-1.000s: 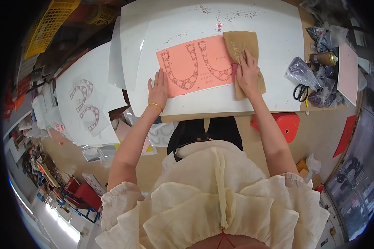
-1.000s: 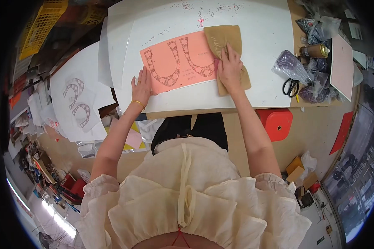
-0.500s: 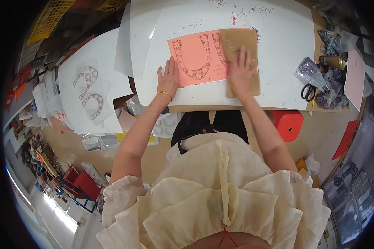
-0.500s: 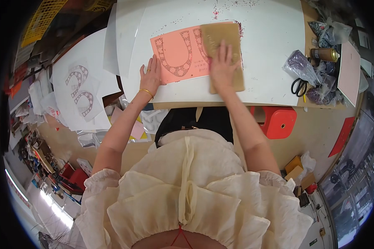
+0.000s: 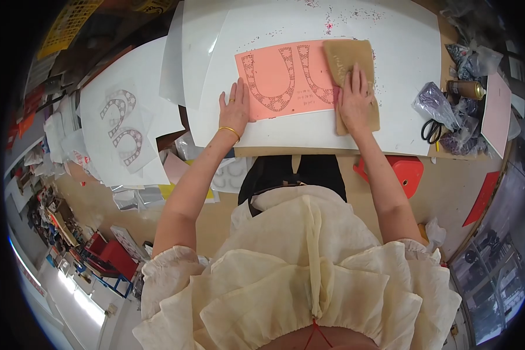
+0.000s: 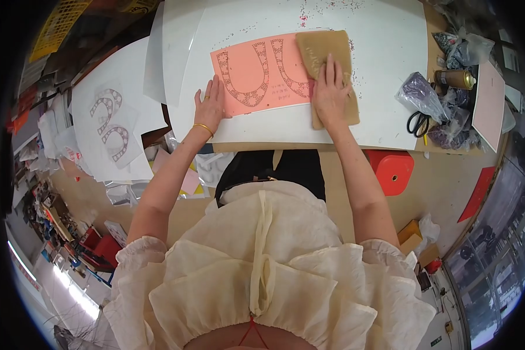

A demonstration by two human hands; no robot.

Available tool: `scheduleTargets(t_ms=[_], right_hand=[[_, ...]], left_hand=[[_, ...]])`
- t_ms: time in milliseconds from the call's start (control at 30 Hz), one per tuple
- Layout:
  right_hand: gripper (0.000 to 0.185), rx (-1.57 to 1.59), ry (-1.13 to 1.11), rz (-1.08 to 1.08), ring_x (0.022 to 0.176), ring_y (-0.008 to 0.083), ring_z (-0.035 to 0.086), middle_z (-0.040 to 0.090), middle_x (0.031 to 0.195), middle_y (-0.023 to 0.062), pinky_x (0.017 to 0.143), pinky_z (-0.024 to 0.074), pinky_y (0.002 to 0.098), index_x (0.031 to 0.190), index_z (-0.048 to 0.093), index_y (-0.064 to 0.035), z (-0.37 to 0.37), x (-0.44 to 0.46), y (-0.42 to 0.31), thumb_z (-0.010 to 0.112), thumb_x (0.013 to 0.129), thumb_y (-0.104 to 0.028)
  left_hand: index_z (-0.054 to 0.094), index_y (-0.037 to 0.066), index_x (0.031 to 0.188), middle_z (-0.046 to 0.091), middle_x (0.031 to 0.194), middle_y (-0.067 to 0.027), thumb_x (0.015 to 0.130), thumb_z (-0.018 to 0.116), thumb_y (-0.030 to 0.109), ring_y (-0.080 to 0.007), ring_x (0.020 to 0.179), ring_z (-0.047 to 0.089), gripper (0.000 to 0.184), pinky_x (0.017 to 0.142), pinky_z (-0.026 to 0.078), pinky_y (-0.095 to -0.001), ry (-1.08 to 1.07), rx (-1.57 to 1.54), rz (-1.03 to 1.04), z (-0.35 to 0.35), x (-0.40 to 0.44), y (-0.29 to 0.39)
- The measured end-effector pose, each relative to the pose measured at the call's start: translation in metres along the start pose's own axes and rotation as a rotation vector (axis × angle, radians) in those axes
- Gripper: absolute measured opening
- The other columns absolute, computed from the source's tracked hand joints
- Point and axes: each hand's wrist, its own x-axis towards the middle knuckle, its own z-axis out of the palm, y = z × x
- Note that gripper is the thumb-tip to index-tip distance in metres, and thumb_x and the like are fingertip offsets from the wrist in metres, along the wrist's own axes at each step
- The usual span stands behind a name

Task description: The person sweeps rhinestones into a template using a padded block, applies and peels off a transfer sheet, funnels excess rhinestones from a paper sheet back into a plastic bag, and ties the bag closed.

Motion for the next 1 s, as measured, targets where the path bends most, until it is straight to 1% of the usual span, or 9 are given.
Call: scheduleTargets(t_ms=[100,300,433,500,533,600,800,933,1000], right_hand=[[0.049,-0.172,0.033,0.042,0.141,0.0333,0.030,0.018,0.162,0.0113,0.102,0.0301,0.0622,0.138,0.046,0.0007,-0.001,0.001,0.030,0.053,0.094,-0.019],[0.050,-0.234,0.040,0.032,0.139,0.0341,0.032,0.020,0.161,0.0133,0.102,0.0286,0.0630,0.137,0.047,-0.0006,-0.021,0.010,0.089,0.057,0.091,-0.016],[0.045,-0.202,0.187,0.147,0.133,0.0337,0.040,0.033,0.154,0.0120,0.101,0.0345,0.0571,0.132,0.052,-0.0022,-0.029,0.018,0.101,0.060,0.088,-0.010],[0.040,0.057,0.222,0.127,0.124,0.0331,0.046,0.044,0.143,0.0128,0.099,0.0394,0.0477,0.125,0.058,-0.0051,-0.023,0.026,0.098,0.062,0.086,-0.006],[0.040,0.056,0.225,0.124,0.124,0.0331,0.046,0.044,0.143,0.0128,0.099,0.0394,0.0477,0.125,0.058,-0.0051,-0.016,0.031,0.097,0.062,0.086,-0.006],[0.035,0.396,-0.040,0.122,0.116,0.0325,0.051,0.049,0.134,0.0137,0.096,0.0417,0.0409,0.121,0.061,-0.0091,0.000,0.042,0.095,0.062,0.086,-0.005],[0.039,0.628,-0.144,0.409,0.122,0.0357,0.048,0.047,0.137,0.0145,0.094,0.0449,0.0436,0.127,0.059,-0.0084,-0.005,0.077,0.100,0.063,0.088,-0.013],[0.055,-0.096,0.288,0.368,0.132,0.0377,0.039,0.038,0.149,0.0130,0.096,0.0425,0.0520,0.132,0.057,-0.0145,-0.026,0.073,0.108,0.071,0.082,-0.030],[0.058,-0.058,0.242,0.359,0.134,0.0385,0.036,0.035,0.151,0.0128,0.096,0.0421,0.0532,0.135,0.055,-0.0152,-0.025,0.066,0.123,0.070,0.081,-0.033]], left_hand=[[0.027,-0.002,0.150,0.018,0.161,-0.0180,0.079,0.076,0.024,-0.0305,0.147,0.025,0.090,0.114,0.023,-0.0530,0.032,-0.014,0.009,0.006,-0.002,0.000],[0.026,0.001,0.152,0.017,0.163,-0.0136,0.074,0.080,0.023,-0.0296,0.148,0.023,0.098,0.115,0.022,-0.0534,-0.008,-0.099,-0.032,-0.005,-0.003,0.000],[0.025,0.005,0.153,0.016,0.164,-0.0088,0.068,0.084,0.023,-0.0282,0.149,0.021,0.105,0.115,0.020,-0.0534,-0.026,-0.175,-0.053,-0.008,-0.005,-0.001],[0.025,0.005,0.153,0.016,0.164,-0.0081,0.068,0.084,0.023,-0.0279,0.149,0.021,0.106,0.115,0.020,-0.0532,-0.018,-0.181,-0.056,-0.007,-0.003,-0.001],[0.025,0.006,0.153,0.016,0.164,-0.0074,0.067,0.084,0.022,-0.0277,0.149,0.021,0.106,0.115,0.020,-0.0531,-0.017,-0.186,-0.059,-0.005,-0.003,-0.001],[0.025,0.007,0.154,0.016,0.164,-0.0060,0.066,0.085,0.022,-0.0272,0.149,0.021,0.107,0.115,0.020,-0.0528,-0.020,-0.194,-0.064,-0.001,-0.004,-0.002],[0.024,0.007,0.154,0.016,0.164,-0.0061,0.067,0.085,0.022,-0.0271,0.150,0.020,0.107,0.115,0.020,-0.0527,-0.036,-0.198,-0.060,-0.002,-0.004,-0.004],[0.025,0.008,0.154,0.017,0.164,-0.0060,0.065,0.085,0.021,-0.0272,0.149,0.021,0.108,0.115,0.020,-0.0530,0.022,-0.216,-0.035,-0.005,-0.007,-0.004],[0.025,0.008,0.154,0.018,0.164,-0.0063,0.066,0.085,0.021,-0.0271,0.149,0.021,0.107,0.115,0.020,-0.0532,0.024,-0.219,-0.037,-0.008,-0.004,-0.005]])
